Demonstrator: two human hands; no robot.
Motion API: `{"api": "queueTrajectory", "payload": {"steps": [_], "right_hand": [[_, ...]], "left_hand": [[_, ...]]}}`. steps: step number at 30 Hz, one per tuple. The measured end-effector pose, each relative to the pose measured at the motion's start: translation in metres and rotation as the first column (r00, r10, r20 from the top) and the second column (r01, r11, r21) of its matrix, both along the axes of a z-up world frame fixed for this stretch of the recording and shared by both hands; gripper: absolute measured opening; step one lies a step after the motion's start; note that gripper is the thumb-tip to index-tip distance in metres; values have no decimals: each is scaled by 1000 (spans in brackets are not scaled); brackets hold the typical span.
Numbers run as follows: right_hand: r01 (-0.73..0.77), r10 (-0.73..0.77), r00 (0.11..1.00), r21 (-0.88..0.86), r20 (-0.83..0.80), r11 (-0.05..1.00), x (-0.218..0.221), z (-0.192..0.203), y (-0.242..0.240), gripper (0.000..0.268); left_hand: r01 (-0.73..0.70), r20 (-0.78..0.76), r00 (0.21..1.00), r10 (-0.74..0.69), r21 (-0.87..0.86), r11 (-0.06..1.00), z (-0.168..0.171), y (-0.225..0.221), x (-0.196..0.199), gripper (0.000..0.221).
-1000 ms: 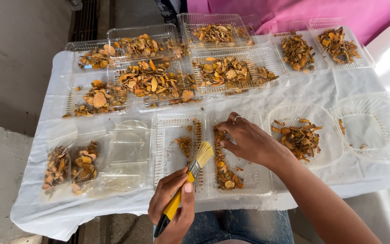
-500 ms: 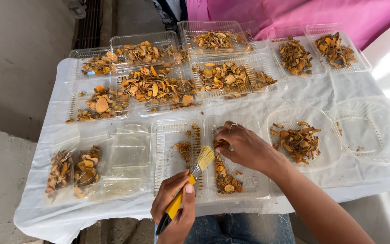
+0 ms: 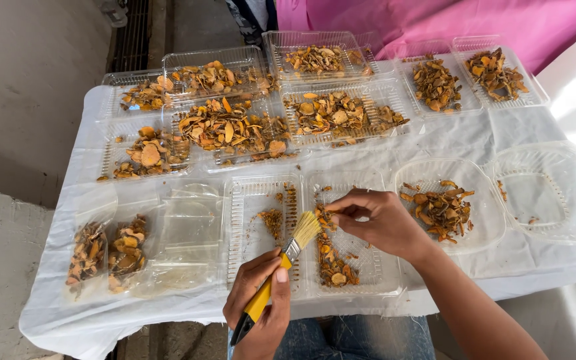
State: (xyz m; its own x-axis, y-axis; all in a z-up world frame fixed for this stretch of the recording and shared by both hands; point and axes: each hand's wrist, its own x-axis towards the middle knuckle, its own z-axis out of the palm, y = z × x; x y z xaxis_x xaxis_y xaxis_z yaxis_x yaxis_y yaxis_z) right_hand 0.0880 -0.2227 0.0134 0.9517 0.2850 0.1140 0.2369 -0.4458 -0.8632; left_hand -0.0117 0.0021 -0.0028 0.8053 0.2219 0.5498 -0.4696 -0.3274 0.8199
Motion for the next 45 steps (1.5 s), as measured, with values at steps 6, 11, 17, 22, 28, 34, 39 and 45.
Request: {"api": "queueTrajectory", "payload": {"steps": [6, 11, 17, 22, 28, 34, 39, 45], "right_hand": [[109, 43, 967, 564, -250, 818, -12, -16, -18, 27], [193, -102, 974, 509, -202, 839, -22, -9, -22, 24], [228, -231, 888, 55, 397, 972, -36, 4, -3, 25], [338, -256, 834, -85, 489, 937, -44, -15, -5, 33], [411, -258, 788, -166, 559, 896, -47, -27, -6, 33], [287, -321, 882, 148, 346, 947, -49, -4, -5, 21], [314, -374, 927, 600, -26, 736, -44, -10, -11, 17], [316, -419, 908, 687, -18, 654, -44, -8, -17, 19]], "left_hand": [[138, 192, 975, -114, -115, 984, -13, -21, 11, 17], [101, 67, 993, -102, 27, 995, 26, -20, 8, 18], [123, 200, 969, -147, 128, 984, -8, -23, 23, 12], [75, 282, 954, -103, 108, 991, 17, -36, 17, 12], [25, 303, 950, -73, 161, 987, 37, -42, 18, 12], [45, 303, 949, -88, 146, 988, 37, -39, 16, 13], [100, 216, 969, -119, 98, 990, 18, -36, 14, 12], [154, 280, 948, -148, 2, 988, -15, -37, 14, 9]]}}
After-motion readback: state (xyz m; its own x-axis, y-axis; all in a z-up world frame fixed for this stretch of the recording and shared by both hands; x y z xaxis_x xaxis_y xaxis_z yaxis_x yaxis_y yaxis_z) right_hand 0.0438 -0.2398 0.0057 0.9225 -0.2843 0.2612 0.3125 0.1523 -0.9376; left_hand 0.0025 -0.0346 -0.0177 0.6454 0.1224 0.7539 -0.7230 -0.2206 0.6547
